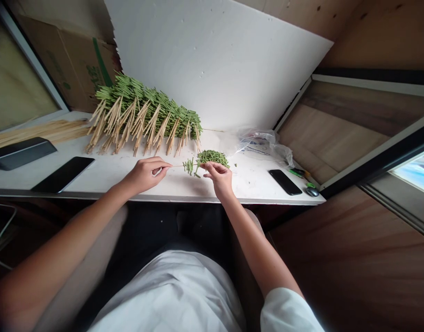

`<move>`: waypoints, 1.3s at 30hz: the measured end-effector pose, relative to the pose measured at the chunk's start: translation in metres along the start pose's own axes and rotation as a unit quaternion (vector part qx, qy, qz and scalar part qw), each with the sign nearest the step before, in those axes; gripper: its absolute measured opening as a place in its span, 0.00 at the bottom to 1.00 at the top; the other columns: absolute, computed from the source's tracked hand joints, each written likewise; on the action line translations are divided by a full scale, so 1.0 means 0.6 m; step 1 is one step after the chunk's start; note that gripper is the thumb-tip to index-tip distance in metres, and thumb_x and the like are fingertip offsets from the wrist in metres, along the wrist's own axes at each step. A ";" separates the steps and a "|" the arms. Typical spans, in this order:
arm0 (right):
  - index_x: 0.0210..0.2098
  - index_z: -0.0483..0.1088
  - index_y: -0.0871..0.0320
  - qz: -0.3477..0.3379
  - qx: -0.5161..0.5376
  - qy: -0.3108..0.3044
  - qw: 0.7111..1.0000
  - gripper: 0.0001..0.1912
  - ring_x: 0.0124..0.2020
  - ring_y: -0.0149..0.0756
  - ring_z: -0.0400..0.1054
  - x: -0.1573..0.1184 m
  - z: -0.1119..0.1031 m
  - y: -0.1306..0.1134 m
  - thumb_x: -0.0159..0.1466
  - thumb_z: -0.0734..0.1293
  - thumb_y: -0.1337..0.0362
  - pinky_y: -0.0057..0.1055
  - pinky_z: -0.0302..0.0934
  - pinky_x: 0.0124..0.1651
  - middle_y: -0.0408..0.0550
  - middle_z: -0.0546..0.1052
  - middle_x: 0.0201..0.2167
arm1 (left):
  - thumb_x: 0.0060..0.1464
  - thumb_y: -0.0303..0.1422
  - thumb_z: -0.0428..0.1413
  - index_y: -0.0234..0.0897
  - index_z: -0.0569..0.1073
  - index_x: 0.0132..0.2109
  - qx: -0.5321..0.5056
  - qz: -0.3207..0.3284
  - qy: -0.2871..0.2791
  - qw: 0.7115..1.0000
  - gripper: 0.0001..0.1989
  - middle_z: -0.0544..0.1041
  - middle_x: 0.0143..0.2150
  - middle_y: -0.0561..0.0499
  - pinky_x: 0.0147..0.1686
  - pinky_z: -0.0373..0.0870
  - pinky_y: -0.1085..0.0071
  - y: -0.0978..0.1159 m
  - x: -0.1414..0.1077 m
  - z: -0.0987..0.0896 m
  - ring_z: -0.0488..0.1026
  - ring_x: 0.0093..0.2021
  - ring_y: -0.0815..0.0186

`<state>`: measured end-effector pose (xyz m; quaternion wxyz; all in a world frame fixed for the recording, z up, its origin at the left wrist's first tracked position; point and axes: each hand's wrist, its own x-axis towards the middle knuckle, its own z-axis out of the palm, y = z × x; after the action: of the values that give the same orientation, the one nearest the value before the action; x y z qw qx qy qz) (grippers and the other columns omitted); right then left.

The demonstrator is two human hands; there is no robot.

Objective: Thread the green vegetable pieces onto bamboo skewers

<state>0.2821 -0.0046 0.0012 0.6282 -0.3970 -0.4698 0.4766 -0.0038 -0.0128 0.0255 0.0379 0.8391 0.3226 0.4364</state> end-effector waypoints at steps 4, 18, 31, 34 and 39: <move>0.35 0.82 0.54 0.005 -0.012 -0.016 1.000 0.17 0.50 0.47 0.81 -0.006 0.010 0.003 0.55 0.83 0.50 0.34 0.76 0.37 0.50 0.84 0.38 | 0.69 0.30 0.55 0.37 0.85 0.47 -0.016 -0.002 0.000 1.000 0.12 0.82 0.39 0.46 0.37 0.73 0.68 0.003 -0.001 0.006 0.75 0.33 0.65; 0.43 0.84 0.53 0.015 -0.018 -0.066 0.998 0.19 0.50 0.46 0.76 0.012 -0.013 -0.012 0.63 0.73 0.46 0.30 0.68 0.33 0.53 0.85 0.44 | 0.70 0.33 0.55 0.36 0.83 0.46 -0.015 -0.014 0.016 1.000 0.12 0.78 0.34 0.48 0.34 0.68 0.68 -0.019 -0.004 0.010 0.68 0.28 0.66; 0.41 0.83 0.56 -0.194 -0.530 -0.122 0.816 0.08 0.42 0.46 0.75 0.012 -0.018 0.014 0.70 0.70 0.62 0.49 0.63 0.62 0.52 0.85 0.39 | 0.70 0.34 0.55 0.35 0.83 0.46 0.023 -0.049 0.028 0.998 0.12 0.80 0.37 0.47 0.37 0.70 0.68 -0.056 -0.010 0.000 0.70 0.30 0.66; 0.43 0.83 0.56 -0.192 -0.562 -0.124 0.795 0.09 0.44 0.48 0.76 0.016 -0.019 0.025 0.70 0.69 0.68 0.46 0.62 0.60 0.53 0.85 0.41 | 0.69 0.33 0.55 0.35 0.82 0.46 0.031 -0.052 0.027 0.998 0.11 0.80 0.36 0.48 0.37 0.70 0.68 -0.058 -0.010 -0.003 0.69 0.29 0.66; 0.45 0.84 0.57 -0.173 -0.576 -0.130 0.788 0.12 0.47 0.50 0.75 0.023 -0.030 0.032 0.69 0.68 0.71 0.46 0.63 0.59 0.55 0.85 0.44 | 0.69 0.32 0.55 0.34 0.82 0.45 0.041 -0.051 0.026 0.998 0.11 0.80 0.37 0.48 0.38 0.71 0.68 -0.062 -0.009 -0.008 0.72 0.31 0.65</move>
<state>0.2964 0.0122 -0.0185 0.2874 -0.5319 -0.7951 0.0478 -0.0288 0.0125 0.0116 0.0175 0.8108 0.3835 0.4419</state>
